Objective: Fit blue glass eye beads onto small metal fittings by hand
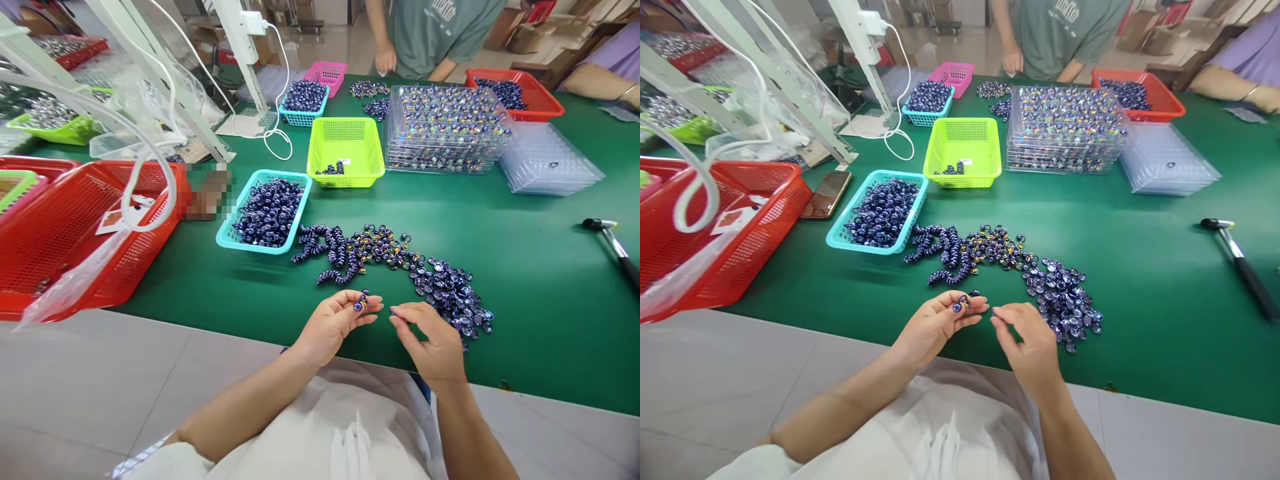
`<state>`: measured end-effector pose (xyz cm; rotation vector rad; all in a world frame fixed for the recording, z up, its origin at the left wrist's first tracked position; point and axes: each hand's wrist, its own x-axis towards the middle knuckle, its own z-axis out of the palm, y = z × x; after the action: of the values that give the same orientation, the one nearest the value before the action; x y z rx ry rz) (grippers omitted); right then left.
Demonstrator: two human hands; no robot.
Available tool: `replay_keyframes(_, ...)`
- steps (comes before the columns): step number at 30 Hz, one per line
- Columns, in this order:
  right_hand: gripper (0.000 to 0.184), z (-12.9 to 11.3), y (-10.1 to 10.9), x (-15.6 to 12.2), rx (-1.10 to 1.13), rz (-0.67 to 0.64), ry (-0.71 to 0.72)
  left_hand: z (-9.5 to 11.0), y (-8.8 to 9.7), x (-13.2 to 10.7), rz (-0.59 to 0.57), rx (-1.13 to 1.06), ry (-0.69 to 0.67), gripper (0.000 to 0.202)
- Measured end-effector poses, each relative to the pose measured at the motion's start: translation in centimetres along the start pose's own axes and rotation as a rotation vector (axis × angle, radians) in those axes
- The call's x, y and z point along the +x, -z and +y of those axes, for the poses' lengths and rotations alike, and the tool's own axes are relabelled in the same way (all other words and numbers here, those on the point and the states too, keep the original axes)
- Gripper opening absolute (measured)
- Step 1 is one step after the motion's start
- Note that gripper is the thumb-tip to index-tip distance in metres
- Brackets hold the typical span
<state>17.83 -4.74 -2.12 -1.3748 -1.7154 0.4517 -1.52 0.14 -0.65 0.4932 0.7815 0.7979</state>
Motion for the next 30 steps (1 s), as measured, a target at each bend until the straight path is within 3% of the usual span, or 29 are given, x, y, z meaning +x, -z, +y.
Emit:
replay_keyframes(4,0.009,-1.9,-2.4,-0.7,0.254,0.084,-0.252,-0.5,-0.4,-0.2,-0.053,0.009,-0.035,0.025)
replay_keyframes(8,0.012,-2.4,-3.4,-1.0,0.204,0.140,-0.437,-0.8,-0.2,-0.5,-0.044,0.096,-0.084,0.026)
replay_keyframes(16,0.007,-2.0,-3.1,-0.7,-0.107,0.125,-0.183,-0.5,0.0,-0.7,-0.030,0.180,-0.106,0.029)
replay_keyframes(23,0.033,-1.0,-2.5,-0.7,-0.070,0.034,0.150,-0.1,0.5,-0.2,-0.020,0.166,-0.065,0.039)
replay_keyframes(26,0.025,-1.2,-2.3,-1.0,-0.024,0.059,0.122,-0.1,0.5,0.0,-0.013,0.120,-0.037,0.042)
replay_keyframes(30,0.009,-1.6,-2.4,-1.8,0.083,0.067,-0.150,-0.4,0.2,0.2,0.009,0.102,-0.056,0.041)
